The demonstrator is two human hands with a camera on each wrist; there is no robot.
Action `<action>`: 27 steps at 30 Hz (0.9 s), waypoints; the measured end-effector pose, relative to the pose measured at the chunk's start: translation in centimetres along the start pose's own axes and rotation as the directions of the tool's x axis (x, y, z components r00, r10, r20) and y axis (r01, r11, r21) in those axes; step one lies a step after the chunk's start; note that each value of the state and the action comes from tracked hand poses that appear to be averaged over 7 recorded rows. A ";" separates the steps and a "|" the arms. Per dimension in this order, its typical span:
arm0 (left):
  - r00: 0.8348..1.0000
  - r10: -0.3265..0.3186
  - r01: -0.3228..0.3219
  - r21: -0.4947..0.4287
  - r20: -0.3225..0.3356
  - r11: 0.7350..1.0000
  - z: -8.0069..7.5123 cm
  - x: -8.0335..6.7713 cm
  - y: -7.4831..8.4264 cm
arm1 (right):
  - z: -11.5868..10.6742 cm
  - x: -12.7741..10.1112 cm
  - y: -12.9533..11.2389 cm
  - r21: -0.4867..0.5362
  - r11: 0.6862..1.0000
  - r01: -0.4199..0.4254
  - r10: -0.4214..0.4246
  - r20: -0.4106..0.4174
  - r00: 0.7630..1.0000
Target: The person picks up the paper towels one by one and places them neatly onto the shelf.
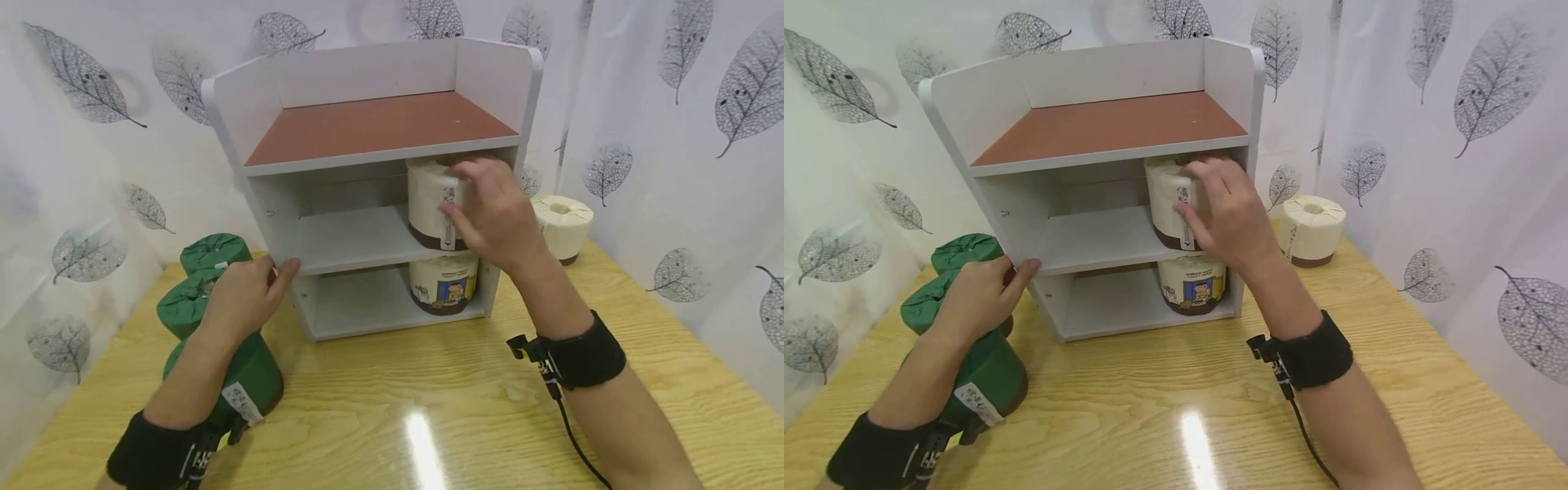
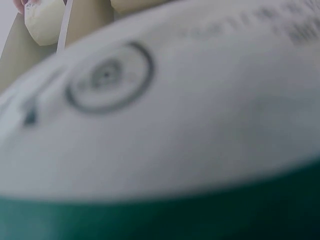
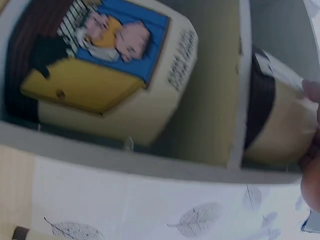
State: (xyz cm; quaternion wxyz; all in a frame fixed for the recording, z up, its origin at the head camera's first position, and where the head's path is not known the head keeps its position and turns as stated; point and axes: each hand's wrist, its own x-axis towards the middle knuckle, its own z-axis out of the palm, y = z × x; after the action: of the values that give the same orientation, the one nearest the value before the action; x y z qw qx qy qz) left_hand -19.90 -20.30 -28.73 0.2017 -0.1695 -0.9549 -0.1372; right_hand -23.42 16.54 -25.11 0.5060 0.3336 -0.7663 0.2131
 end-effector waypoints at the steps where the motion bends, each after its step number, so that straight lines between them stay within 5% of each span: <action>1: 1.000 0.001 -0.001 -0.001 -0.001 1.000 0.0 0.0 0.0 | -0.4 0.1 0.1 0.016 1.000 0.014 -0.013 -0.024 1.000; 6: 1.000 0.010 -0.010 -0.004 -0.015 1.000 -0.1 0.0 0.0 | -1.7 0.7 0.1 0.037 0.998 0.060 -0.051 -0.213 0.976; 8: 1.000 0.008 -0.008 -0.003 -0.013 1.000 0.0 0.1 0.0 | -1.9 0.7 0.1 0.003 0.998 0.065 -0.062 -0.226 0.972; 13: 1.000 -0.004 0.004 -0.002 -0.001 1.000 0.1 0.0 0.0 | -2.0 0.3 0.4 -0.120 0.993 0.012 -0.014 -0.022 1.000; 17: 1.000 -0.001 0.001 -0.002 0.003 1.000 0.1 -0.1 -0.1 | -1.9 0.0 0.4 -0.198 0.979 -0.054 0.080 0.128 0.989; 27: 1.000 -0.001 0.001 0.001 -0.003 1.000 0.1 0.0 -0.1 | -1.8 0.0 0.3 -0.200 0.977 -0.074 0.099 0.118 0.988</action>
State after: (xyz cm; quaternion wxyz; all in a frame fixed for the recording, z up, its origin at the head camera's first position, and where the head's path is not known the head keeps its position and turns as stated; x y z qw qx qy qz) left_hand -19.97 -20.34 -28.87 0.2032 -0.1687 -0.9547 -0.1373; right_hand -22.53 17.91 -24.40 0.4764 0.2617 -0.8281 0.1372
